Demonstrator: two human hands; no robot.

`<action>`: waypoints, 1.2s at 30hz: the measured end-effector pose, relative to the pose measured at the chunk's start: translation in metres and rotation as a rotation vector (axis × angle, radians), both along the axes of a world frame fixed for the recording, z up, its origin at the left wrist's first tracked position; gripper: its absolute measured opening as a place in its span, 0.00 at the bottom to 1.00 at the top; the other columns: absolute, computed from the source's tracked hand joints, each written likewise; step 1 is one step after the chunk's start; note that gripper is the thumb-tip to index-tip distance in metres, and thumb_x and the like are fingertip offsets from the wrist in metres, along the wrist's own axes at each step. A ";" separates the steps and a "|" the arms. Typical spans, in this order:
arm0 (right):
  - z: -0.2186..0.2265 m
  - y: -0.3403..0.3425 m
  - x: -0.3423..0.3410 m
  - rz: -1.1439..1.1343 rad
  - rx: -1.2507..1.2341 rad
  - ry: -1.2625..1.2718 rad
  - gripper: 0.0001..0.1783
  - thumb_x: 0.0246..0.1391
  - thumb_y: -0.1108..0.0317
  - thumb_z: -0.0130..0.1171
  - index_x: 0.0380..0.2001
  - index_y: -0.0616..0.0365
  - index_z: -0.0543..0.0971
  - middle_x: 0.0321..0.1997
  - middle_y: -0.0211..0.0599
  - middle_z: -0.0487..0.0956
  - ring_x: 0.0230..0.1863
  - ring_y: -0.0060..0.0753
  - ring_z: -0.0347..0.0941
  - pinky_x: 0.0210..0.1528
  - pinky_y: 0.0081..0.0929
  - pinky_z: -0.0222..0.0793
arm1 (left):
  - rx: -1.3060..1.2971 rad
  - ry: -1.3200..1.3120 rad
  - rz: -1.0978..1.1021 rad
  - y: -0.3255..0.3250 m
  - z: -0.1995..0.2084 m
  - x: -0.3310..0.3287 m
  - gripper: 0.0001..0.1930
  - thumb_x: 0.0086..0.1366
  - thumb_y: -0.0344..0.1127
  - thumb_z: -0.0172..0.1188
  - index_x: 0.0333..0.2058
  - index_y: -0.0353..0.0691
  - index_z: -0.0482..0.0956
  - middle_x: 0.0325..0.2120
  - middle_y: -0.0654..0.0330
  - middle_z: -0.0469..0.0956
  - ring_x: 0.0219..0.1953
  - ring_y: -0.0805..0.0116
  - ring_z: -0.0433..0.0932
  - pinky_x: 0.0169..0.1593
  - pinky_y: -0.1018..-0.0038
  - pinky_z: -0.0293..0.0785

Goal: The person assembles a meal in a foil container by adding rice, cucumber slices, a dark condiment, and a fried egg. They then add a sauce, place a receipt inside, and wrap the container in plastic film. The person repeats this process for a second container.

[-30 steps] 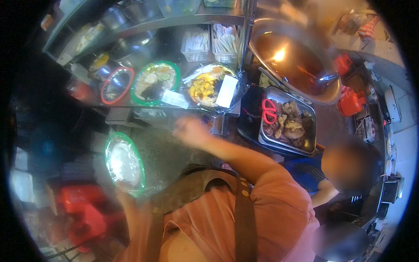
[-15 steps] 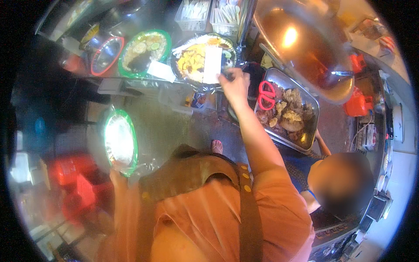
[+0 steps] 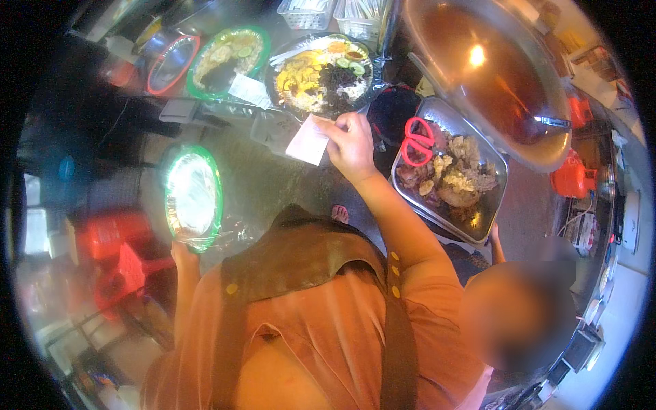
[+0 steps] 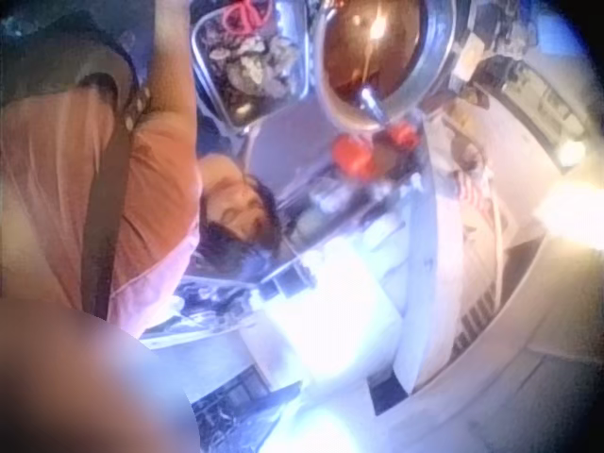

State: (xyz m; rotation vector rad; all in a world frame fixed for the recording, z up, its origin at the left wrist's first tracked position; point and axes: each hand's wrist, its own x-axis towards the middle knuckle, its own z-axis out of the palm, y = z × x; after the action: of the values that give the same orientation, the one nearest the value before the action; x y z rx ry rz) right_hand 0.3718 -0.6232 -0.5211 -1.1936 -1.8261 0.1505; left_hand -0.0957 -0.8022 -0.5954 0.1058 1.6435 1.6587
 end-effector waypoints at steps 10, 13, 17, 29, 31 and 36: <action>-0.033 -0.018 0.006 0.182 0.153 -0.152 0.15 0.36 0.77 0.58 0.30 0.46 0.80 0.25 0.27 0.66 0.29 0.33 0.66 0.31 0.31 0.59 | -0.017 -0.007 0.008 -0.014 0.013 0.027 0.08 0.63 0.27 0.49 0.38 0.32 0.73 0.32 0.59 0.74 0.34 0.68 0.75 0.37 0.68 0.75; -0.036 -0.023 0.006 0.197 0.153 -0.144 0.13 0.36 0.76 0.58 0.29 0.46 0.79 0.25 0.26 0.65 0.29 0.33 0.65 0.30 0.30 0.59 | -0.060 0.067 0.037 -0.022 0.016 0.028 0.08 0.63 0.27 0.49 0.40 0.33 0.72 0.33 0.59 0.74 0.34 0.67 0.74 0.39 0.68 0.75; -0.038 -0.028 0.007 0.207 0.148 -0.116 0.13 0.36 0.76 0.59 0.29 0.47 0.79 0.25 0.27 0.65 0.28 0.33 0.65 0.29 0.31 0.58 | -0.121 0.059 0.058 -0.018 0.028 0.040 0.09 0.64 0.28 0.50 0.41 0.33 0.72 0.34 0.58 0.74 0.35 0.66 0.75 0.39 0.68 0.75; -0.046 -0.035 0.007 0.164 0.115 -0.148 0.13 0.36 0.76 0.59 0.29 0.48 0.79 0.26 0.27 0.67 0.29 0.34 0.65 0.30 0.31 0.58 | -0.171 0.224 -0.077 -0.007 0.008 0.026 0.11 0.57 0.27 0.50 0.39 0.32 0.75 0.32 0.57 0.75 0.33 0.64 0.76 0.36 0.67 0.75; -0.045 -0.039 0.005 0.159 0.075 -0.161 0.13 0.36 0.76 0.58 0.30 0.48 0.79 0.26 0.27 0.68 0.30 0.34 0.65 0.30 0.31 0.59 | -0.129 0.164 -0.070 -0.007 0.012 0.025 0.10 0.58 0.27 0.50 0.38 0.32 0.75 0.32 0.57 0.75 0.33 0.63 0.76 0.36 0.67 0.75; -0.037 -0.054 -0.006 0.073 0.008 -0.211 0.17 0.37 0.78 0.56 0.34 0.51 0.79 0.28 0.31 0.69 0.32 0.36 0.66 0.33 0.33 0.60 | -0.143 0.461 -0.326 -0.004 -0.030 -0.016 0.09 0.60 0.28 0.49 0.38 0.34 0.74 0.31 0.57 0.75 0.32 0.62 0.76 0.35 0.66 0.76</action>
State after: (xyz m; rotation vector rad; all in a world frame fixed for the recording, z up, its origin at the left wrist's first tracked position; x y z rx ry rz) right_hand 0.3655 -0.6776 -0.5584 -1.1739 -2.0534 0.0604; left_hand -0.1114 -0.8062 -0.6252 0.6909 1.9514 1.3239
